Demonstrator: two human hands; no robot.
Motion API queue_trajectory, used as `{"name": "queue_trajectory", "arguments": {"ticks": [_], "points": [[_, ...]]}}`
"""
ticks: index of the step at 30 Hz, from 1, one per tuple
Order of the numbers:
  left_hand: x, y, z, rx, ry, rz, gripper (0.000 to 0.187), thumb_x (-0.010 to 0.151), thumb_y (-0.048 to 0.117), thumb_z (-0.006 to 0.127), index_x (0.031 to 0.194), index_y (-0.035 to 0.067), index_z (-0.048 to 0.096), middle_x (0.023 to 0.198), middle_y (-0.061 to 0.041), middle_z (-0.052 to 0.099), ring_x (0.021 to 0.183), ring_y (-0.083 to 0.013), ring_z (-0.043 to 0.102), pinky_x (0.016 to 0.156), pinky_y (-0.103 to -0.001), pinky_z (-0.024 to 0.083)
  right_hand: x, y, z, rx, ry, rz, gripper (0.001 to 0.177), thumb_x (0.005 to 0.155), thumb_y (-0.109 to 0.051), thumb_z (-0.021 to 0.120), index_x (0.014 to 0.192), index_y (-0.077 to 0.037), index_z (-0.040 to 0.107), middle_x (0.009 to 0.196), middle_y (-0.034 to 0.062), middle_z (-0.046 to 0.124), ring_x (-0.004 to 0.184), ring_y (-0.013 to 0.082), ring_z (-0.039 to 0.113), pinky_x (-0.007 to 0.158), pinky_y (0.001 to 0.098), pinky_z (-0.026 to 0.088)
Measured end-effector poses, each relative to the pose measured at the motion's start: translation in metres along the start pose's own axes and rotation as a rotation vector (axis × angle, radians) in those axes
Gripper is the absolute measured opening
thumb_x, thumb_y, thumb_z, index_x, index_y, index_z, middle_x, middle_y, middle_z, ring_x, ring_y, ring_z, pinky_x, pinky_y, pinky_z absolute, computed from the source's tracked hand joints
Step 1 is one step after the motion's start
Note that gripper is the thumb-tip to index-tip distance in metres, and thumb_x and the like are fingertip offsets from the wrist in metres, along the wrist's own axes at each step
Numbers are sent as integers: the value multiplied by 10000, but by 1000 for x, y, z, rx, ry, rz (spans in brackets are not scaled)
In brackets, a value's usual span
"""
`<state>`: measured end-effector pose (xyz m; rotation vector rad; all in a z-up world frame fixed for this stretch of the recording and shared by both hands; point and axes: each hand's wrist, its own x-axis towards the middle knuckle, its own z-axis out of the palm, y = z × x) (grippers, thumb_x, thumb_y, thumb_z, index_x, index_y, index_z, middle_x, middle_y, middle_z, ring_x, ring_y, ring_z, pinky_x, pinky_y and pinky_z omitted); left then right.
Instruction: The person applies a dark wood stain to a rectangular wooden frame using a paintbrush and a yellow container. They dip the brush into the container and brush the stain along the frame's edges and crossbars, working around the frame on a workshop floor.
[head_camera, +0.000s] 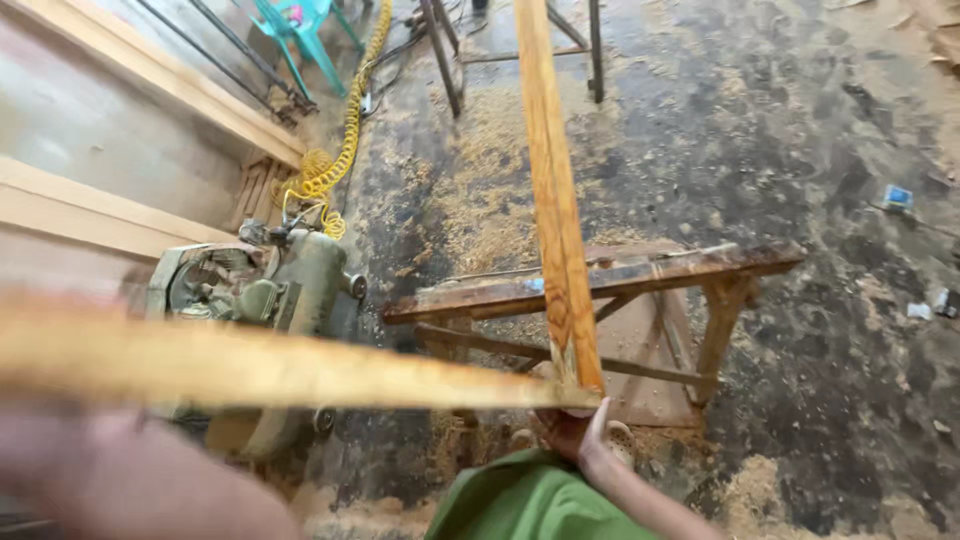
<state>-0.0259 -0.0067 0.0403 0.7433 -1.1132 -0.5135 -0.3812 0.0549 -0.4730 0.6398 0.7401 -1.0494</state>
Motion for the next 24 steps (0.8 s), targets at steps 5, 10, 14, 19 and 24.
{"name": "queue_trajectory", "arguments": {"ticks": [5, 10, 14, 19, 24], "points": [[17, 30, 44, -176, -240, 159, 787, 1114, 583, 407, 1627, -9, 325, 1660, -165, 393, 1508, -274, 424, 1272, -441, 349, -50, -56, -15, -161, 19, 18, 1130, 817, -906, 187, 1469, -31, 481, 1329, 198, 586, 1228, 351, 515, 1172, 658, 270], [42, 8, 95, -129, -99, 317, 579, 1225, 380, 365, 1627, -27, 278, 1689, -132, 279, 1551, -198, 287, 1333, -335, 190, -146, -114, 76, -358, -115, -774, 711, 980, -631, 487, 1321, -15, 581, 1214, 182, 667, 1198, 351, 580, 1119, 551, 410], [31, -3, 172, 326, -186, 618, 375, 1243, 221, 341, 1591, 90, 387, 1578, -93, 439, 1451, -192, 409, 1236, -335, 318, -277, -79, 159, -658, -696, -1479, 570, 1044, -468, 619, 1345, 14, 577, 1300, 190, 647, 1231, 304, 615, 1114, 457, 484], [-2, 38, 285, 309, -430, 399, 226, 1133, 215, 467, 987, 85, 580, 840, -43, 474, 749, -184, 462, 693, -381, 384, -404, -40, 258, -827, -785, -2023, 700, 1105, -463, 629, 1542, 57, 462, 1476, 255, 564, 1416, 327, 568, 1230, 423, 483], [-28, 65, 353, 60, -651, 210, 364, 1060, 292, 531, 781, 87, 643, 581, -24, 498, 489, -159, 475, 505, -369, 371, -455, -59, 286, -866, -663, -2144, 660, 1155, -417, 496, 1591, 69, 395, 1314, 170, 492, 1197, 218, 512, 1038, 325, 445]]}}
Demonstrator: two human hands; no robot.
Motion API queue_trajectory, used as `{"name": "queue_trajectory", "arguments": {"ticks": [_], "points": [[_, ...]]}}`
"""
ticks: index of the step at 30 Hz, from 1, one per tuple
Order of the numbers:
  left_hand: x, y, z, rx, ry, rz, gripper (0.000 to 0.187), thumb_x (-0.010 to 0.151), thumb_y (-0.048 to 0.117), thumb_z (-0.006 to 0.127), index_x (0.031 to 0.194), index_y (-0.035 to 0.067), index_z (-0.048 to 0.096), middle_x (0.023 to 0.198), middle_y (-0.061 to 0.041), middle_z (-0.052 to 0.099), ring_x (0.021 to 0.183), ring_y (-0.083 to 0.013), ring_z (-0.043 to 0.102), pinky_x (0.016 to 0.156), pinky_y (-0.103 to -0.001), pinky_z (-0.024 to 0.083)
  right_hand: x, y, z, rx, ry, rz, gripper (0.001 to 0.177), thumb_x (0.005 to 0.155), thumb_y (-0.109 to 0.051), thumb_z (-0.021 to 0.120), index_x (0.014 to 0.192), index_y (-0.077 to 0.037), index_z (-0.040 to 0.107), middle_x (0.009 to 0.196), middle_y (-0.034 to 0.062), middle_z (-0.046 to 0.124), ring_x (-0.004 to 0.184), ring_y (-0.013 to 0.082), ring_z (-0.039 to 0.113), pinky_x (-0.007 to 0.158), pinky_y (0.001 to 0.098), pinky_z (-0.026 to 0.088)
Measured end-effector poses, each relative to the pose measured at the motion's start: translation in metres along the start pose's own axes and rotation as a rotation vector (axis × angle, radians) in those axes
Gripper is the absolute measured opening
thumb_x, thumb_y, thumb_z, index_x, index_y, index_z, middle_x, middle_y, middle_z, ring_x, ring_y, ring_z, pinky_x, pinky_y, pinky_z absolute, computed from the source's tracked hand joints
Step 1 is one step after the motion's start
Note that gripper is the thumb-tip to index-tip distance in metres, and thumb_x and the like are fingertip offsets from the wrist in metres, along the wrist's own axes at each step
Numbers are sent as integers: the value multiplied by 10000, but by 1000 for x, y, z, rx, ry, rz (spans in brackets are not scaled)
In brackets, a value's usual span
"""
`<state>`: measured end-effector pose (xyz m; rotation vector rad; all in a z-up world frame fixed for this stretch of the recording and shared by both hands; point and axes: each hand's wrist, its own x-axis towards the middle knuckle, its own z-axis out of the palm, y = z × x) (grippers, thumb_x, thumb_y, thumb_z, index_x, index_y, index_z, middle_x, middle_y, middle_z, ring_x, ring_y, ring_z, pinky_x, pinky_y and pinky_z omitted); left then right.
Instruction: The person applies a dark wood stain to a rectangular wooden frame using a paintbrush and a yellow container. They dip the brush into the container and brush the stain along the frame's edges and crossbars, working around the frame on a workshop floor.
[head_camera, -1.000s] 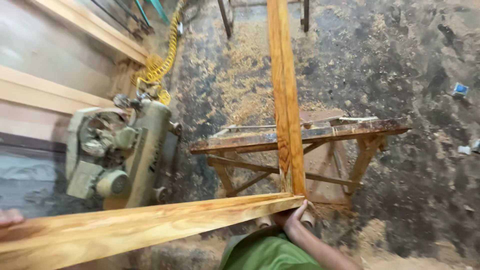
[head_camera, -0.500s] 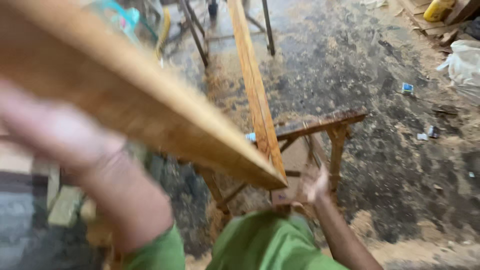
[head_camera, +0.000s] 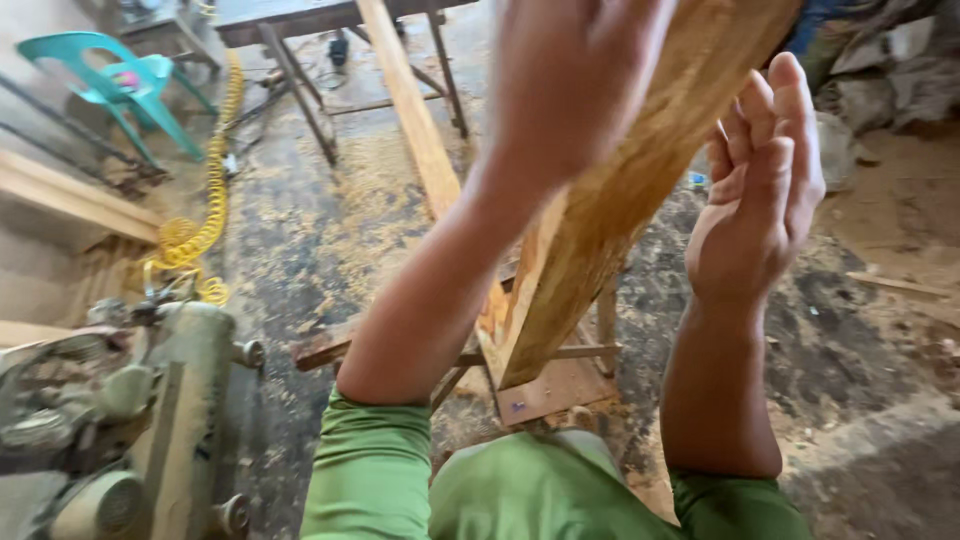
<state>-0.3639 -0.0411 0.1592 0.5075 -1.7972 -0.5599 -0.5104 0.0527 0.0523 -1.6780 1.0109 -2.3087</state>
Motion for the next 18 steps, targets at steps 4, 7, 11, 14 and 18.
{"name": "queue_trajectory", "arguments": {"ticks": [4, 7, 11, 14, 18], "points": [[-49, -30, 20, -289, -34, 175, 452, 1151, 451, 543, 1373, 73, 430, 1188, -127, 582, 1105, -213, 600, 1021, -372, 481, 7, 13, -20, -109, 100, 175, 577, 1098, -400, 482, 1348, 112, 576, 747, 11, 418, 582, 72, 326, 504, 203, 297], [-116, -67, 31, -232, -145, 67, 772, 1057, 524, 661, 1564, 44, 331, 1529, -191, 462, 1467, -307, 471, 1265, -419, 373, 15, 29, -39, -141, 83, 156, 566, 1102, -434, 486, 1203, 111, 601, 743, 12, 447, 558, 74, 300, 503, 208, 275], [-198, -115, 55, -120, -233, -230, 1017, 798, 558, 827, 1547, 14, 406, 1528, -223, 530, 1444, -368, 530, 1199, -465, 431, 0, 37, -71, -121, 30, 97, 632, 1133, -521, 508, 1157, 105, 596, 761, 41, 507, 579, 64, 333, 580, 193, 282], [-238, -141, 74, -51, -183, -250, 934, 776, 505, 876, 1484, 31, 493, 1463, -216, 590, 1377, -368, 581, 1152, -456, 472, -8, 48, -97, -29, 54, 133, 707, 1122, -589, 518, 1215, 110, 571, 824, 78, 580, 641, 73, 437, 625, 168, 350], [-269, -157, 91, -72, -252, -458, 751, 744, 470, 874, 1307, 42, 622, 1174, -174, 722, 1084, -304, 733, 936, -404, 584, -5, 72, -140, 116, 92, 165, 777, 1077, -607, 484, 1366, 113, 533, 1148, 170, 672, 970, 216, 704, 826, 266, 561]]}}
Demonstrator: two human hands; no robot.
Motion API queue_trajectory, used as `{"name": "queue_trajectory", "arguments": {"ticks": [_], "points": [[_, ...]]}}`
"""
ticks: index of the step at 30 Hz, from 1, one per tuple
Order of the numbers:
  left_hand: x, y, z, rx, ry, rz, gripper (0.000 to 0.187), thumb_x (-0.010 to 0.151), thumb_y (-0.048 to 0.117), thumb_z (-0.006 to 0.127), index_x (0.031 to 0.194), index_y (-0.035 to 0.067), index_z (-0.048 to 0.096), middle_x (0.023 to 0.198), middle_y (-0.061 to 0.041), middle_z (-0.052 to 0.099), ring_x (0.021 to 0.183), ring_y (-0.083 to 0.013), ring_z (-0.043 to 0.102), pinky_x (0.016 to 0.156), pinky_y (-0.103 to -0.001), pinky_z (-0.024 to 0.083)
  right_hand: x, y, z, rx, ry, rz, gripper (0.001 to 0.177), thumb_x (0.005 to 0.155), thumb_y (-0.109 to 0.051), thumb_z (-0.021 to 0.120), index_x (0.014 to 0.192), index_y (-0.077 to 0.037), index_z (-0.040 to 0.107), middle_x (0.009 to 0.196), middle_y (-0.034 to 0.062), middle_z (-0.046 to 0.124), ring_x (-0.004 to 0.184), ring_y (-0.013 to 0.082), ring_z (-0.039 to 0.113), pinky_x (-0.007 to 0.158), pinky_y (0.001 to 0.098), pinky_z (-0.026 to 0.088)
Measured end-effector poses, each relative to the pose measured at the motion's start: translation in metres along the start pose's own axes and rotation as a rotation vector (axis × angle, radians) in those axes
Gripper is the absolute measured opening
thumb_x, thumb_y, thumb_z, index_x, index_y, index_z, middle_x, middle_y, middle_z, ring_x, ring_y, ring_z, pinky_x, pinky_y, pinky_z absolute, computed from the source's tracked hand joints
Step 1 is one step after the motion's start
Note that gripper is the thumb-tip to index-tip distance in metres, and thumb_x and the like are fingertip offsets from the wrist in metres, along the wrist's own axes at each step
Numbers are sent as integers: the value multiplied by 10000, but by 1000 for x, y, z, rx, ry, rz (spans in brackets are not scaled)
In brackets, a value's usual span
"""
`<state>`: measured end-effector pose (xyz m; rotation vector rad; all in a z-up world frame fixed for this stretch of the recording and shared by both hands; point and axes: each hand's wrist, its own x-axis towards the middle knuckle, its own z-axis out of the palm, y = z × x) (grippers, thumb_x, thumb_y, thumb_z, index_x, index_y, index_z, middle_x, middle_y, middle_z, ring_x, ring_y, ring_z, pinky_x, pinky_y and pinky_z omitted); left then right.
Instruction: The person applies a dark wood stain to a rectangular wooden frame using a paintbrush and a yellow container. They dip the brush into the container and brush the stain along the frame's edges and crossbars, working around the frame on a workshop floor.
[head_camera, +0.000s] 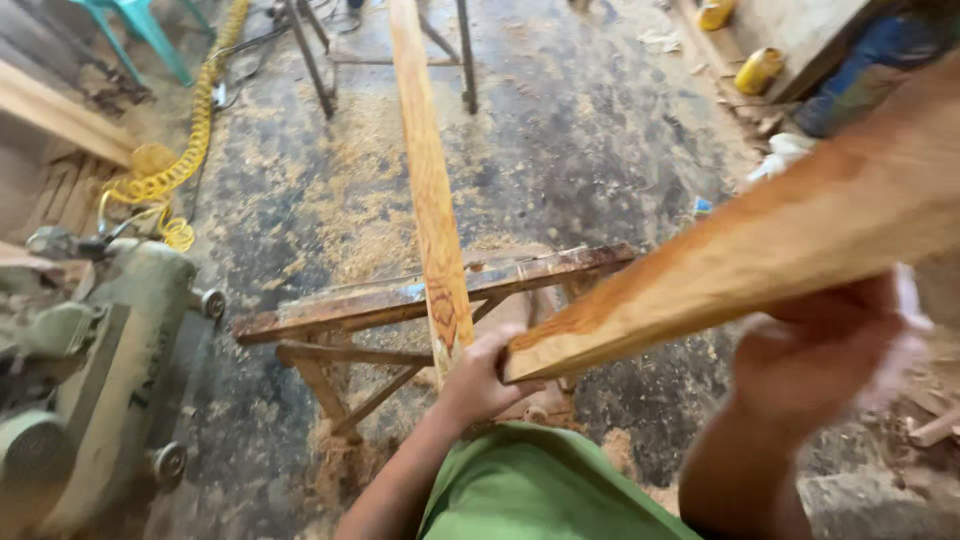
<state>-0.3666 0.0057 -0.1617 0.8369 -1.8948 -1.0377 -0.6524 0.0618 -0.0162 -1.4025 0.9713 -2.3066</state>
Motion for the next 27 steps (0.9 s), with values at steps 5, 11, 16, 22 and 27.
{"name": "queue_trajectory", "arguments": {"ticks": [5, 11, 16, 22, 27], "points": [[19, -10, 25, 272, -177, -114, 552, 759, 502, 883, 1014, 70, 651, 859, -155, 721, 820, -341, 728, 725, -441, 579, 22, 23, -62, 124, 69, 147, 772, 1059, -625, 426, 1387, 65, 540, 1141, 165, 666, 951, 239, 711, 832, 305, 589], [56, -8, 80, 342, -324, -50, 564, 757, 511, 858, 965, 60, 592, 880, -154, 718, 798, -373, 708, 697, -482, 563, 52, 51, -136, 199, 212, 340, 778, 1039, -648, 355, 1412, 6, 550, 1133, 159, 659, 928, 267, 721, 840, 350, 623], [69, -23, 111, 424, -482, -72, 487, 788, 442, 814, 1013, 63, 608, 851, -179, 724, 795, -390, 710, 717, -504, 568, 60, 78, -169, 240, 401, 425, 792, 1021, -666, 297, 1432, -42, 557, 1127, 153, 652, 908, 290, 729, 846, 389, 651], [42, -67, 100, 573, -554, -239, 494, 808, 464, 813, 948, 33, 616, 806, -236, 707, 757, -443, 691, 697, -551, 564, 7, 112, -155, 249, 659, 526, 819, 1001, -689, 226, 1457, -100, 567, 1119, 147, 645, 885, 318, 738, 853, 435, 685], [-2, -120, 55, 702, -587, -323, 222, 907, 268, 669, 1000, 70, 633, 813, -204, 726, 754, -415, 713, 709, -541, 579, -69, 174, -137, 89, 874, 751, 588, 1103, -654, 372, 1314, -155, 600, 944, 58, 586, 696, 232, 706, 698, 344, 703]]}}
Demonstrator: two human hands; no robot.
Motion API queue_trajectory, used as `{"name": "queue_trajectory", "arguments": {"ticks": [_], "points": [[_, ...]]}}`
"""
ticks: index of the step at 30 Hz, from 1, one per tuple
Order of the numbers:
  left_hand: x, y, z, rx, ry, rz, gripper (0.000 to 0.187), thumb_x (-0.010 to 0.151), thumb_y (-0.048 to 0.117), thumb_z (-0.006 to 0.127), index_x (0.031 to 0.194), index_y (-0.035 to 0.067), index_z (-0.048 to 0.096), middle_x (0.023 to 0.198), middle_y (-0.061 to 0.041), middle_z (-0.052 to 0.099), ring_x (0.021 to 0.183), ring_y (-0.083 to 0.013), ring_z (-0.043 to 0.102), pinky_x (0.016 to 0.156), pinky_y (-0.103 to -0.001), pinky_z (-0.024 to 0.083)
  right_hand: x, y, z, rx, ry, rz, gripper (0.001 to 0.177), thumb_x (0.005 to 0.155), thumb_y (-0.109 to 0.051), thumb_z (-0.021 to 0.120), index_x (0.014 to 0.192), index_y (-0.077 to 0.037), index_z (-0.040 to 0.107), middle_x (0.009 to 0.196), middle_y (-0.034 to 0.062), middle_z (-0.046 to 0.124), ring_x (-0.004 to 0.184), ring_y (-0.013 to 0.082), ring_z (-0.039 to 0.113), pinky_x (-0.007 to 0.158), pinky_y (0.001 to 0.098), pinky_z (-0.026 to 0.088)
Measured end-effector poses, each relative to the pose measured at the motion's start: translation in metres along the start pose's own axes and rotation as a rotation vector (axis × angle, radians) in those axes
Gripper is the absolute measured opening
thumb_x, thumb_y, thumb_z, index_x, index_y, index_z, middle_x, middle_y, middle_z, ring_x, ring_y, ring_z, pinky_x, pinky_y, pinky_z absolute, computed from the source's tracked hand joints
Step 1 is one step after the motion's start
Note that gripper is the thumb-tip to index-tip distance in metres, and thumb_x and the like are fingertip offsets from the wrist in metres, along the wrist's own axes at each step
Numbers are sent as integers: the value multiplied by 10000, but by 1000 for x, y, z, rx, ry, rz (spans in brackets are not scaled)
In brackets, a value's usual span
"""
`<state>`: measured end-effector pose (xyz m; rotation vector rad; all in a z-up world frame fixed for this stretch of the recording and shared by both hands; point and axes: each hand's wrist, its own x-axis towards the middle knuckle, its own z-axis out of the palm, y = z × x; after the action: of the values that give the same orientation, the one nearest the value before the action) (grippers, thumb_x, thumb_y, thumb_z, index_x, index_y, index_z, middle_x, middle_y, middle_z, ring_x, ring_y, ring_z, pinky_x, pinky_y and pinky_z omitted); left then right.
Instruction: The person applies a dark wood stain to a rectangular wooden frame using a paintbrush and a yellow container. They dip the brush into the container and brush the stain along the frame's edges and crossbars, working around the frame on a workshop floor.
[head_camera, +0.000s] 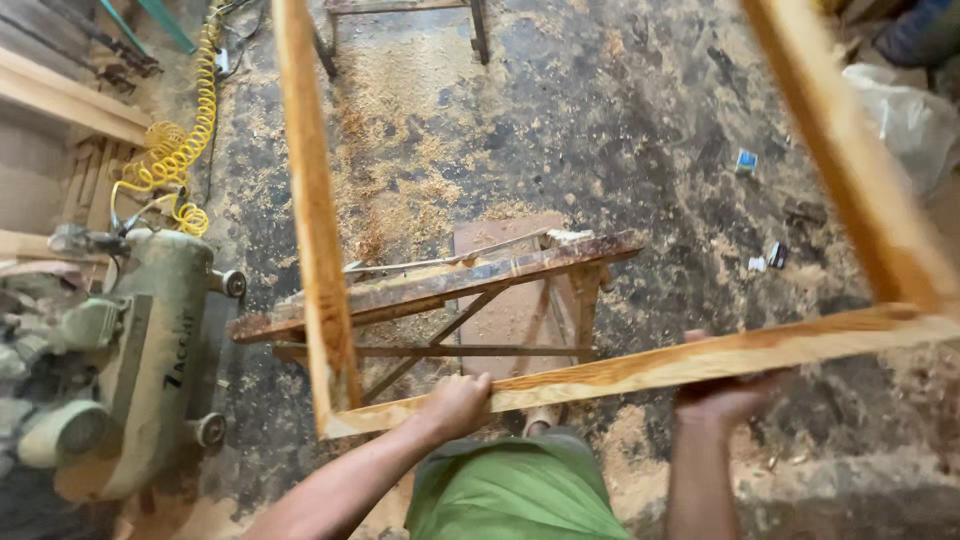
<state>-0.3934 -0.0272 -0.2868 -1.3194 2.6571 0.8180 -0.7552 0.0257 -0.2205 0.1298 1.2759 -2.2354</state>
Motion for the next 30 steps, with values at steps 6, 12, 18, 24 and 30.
{"name": "queue_trajectory", "arguments": {"ticks": [6, 12, 18, 24, 30], "points": [[-21, -88, 27, 15, -3, -108, 124, 823, 138, 608, 825, 43, 687, 807, -242, 715, 746, -420, 719, 697, -531, 593, 6, 155, -69, 274, -283, 280, 784, 994, -855, 189, 1304, -239, 560, 1069, 14, 631, 861, 280, 687, 859, 522, 601], [-21, -161, 63, 126, -105, -95, 137, 758, 132, 649, 836, 36, 709, 820, -220, 725, 754, -380, 733, 689, -496, 608, -6, 259, -82, 242, -24, 471, 841, 890, -895, 234, 1315, -270, 602, 1186, -11, 678, 988, 274, 681, 910, 521, 568], [-22, -190, 94, 140, 14, -88, 105, 820, 109, 641, 873, 36, 695, 808, -206, 734, 741, -373, 732, 662, -507, 599, -15, 269, -80, 190, -35, 473, 778, 900, -874, 311, 1251, -258, 631, 1195, -21, 671, 1048, 251, 662, 942, 494, 560], [-11, -193, 105, 54, -26, -134, 117, 812, 143, 656, 800, 41, 712, 799, -215, 723, 740, -391, 723, 681, -511, 594, -13, 261, -61, 135, -142, 578, 808, 889, -881, 299, 1247, -249, 652, 1233, -22, 682, 1084, 240, 655, 977, 477, 538], [-5, -182, 119, 118, 138, -179, 142, 790, 121, 662, 902, 54, 717, 844, -177, 740, 771, -349, 736, 669, -464, 599, -8, 247, -54, -182, 70, 576, 838, 974, -812, 329, 1341, -126, 642, 1376, 95, 647, 1225, 298, 625, 1095, 494, 483]]}}
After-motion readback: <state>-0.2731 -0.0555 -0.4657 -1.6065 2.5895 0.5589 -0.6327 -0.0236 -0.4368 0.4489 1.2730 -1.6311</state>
